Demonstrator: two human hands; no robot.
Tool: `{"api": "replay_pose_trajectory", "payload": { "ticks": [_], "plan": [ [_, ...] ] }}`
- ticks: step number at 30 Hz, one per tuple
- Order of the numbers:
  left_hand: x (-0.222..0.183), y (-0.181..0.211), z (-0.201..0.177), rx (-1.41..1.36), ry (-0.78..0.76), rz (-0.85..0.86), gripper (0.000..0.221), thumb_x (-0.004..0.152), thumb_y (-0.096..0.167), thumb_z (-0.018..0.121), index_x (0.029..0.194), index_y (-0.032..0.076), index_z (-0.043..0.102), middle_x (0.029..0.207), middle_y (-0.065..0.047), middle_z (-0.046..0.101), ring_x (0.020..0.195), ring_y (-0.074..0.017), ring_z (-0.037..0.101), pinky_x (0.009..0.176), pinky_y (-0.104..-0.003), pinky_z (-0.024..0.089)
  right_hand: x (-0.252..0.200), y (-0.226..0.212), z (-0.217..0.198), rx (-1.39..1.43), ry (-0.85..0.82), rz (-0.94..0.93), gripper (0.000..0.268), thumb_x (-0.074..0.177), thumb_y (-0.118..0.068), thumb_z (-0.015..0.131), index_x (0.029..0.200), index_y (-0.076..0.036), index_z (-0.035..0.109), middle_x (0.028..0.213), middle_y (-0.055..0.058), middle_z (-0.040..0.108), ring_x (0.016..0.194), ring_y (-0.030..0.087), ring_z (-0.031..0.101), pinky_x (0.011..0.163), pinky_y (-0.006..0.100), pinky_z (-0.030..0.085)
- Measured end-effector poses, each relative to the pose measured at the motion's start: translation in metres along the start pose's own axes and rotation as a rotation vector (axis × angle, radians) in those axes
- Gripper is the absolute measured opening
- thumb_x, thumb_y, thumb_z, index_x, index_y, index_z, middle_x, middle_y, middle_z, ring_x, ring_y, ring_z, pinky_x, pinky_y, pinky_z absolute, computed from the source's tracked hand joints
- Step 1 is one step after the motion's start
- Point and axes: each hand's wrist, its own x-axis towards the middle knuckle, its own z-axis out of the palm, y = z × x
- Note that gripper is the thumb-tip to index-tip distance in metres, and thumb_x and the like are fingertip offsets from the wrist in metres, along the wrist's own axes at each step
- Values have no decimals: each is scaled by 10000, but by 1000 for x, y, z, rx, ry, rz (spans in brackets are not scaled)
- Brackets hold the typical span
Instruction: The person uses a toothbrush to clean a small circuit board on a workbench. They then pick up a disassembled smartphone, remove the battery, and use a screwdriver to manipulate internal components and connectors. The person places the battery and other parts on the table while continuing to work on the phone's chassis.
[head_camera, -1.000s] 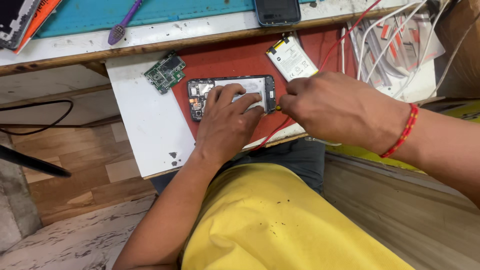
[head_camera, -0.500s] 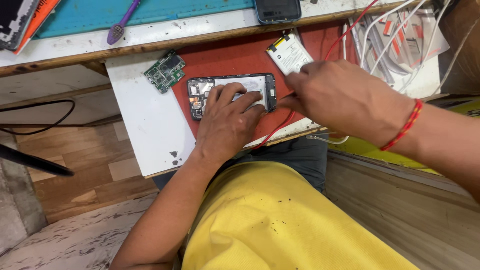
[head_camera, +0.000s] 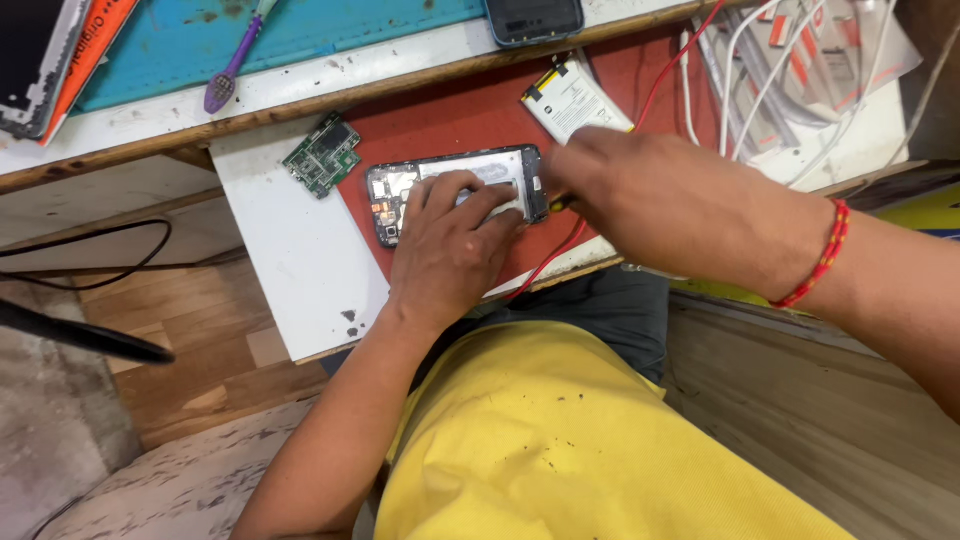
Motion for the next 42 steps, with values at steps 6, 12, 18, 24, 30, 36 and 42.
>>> {"api": "replay_pose_trajectory", "payload": {
  "ticks": [6, 12, 18, 24, 30, 36, 42],
  "plan": [
    [3, 8, 1, 41, -12, 23, 181, 893, 192, 796, 1050, 105, 773, 1129, 5, 695, 1081, -237, 577, 947, -428, 447, 0, -2, -1, -1, -28, 12, 249, 902, -112, 606, 1136, -52, 549, 999, 170, 653, 814, 406, 684, 664, 488, 538],
    [8, 16, 9, 30, 16, -37, 151, 888, 225, 809, 1005, 134, 779, 1021, 21, 655, 1013, -241, 558, 849, -418, 435, 0, -3, -3, 41, -8, 8, 204, 931, -130, 562, 1111, -39, 534, 988, 185, 638, 795, 432, 673, 635, 506, 533],
    [7, 17, 12, 16, 29, -41, 134, 892, 197, 813, 1002, 127, 782, 1013, 32, 650, 1007, -236, 548, 820, -413, 427, -1, -3, 1, 52, -12, 50, 243, 956, -183, 569, 1151, -46, 520, 1037, 182, 634, 821, 440, 668, 636, 512, 525],
    [7, 20, 12, 10, 23, -51, 131, 859, 161, 809, 980, 122, 779, 994, 27, 647, 1005, -239, 550, 819, -413, 433, -1, 0, 0, 107, -6, 3, 189, 900, -64, 551, 1086, -33, 533, 993, 173, 650, 819, 427, 666, 645, 501, 520],
    [13, 22, 7, 26, -27, -46, 129, 850, 107, 773, 978, 120, 780, 1009, 17, 657, 1000, -240, 558, 823, -405, 443, -18, 13, 6, 206, 156, -11, 176, 882, -9, 599, 1051, -56, 609, 980, 139, 696, 861, 400, 677, 678, 475, 521],
    [31, 33, 4, 348, -254, 36, 74, 855, 115, 643, 891, 103, 705, 941, -40, 628, 928, -240, 554, 767, -393, 432, -64, 26, 33, 384, 527, 178, 252, 915, 41, 760, 1076, -18, 575, 1045, 120, 707, 952, 264, 730, 801, 350, 586],
    [41, 33, 9, 503, -378, 139, 92, 883, 185, 591, 876, 107, 639, 869, -68, 595, 876, -245, 551, 727, -393, 430, -106, 44, 101, 766, 909, 485, 325, 1040, 94, 746, 1139, 12, 448, 1165, 126, 673, 1060, 129, 696, 855, 235, 601]
  ]
}}
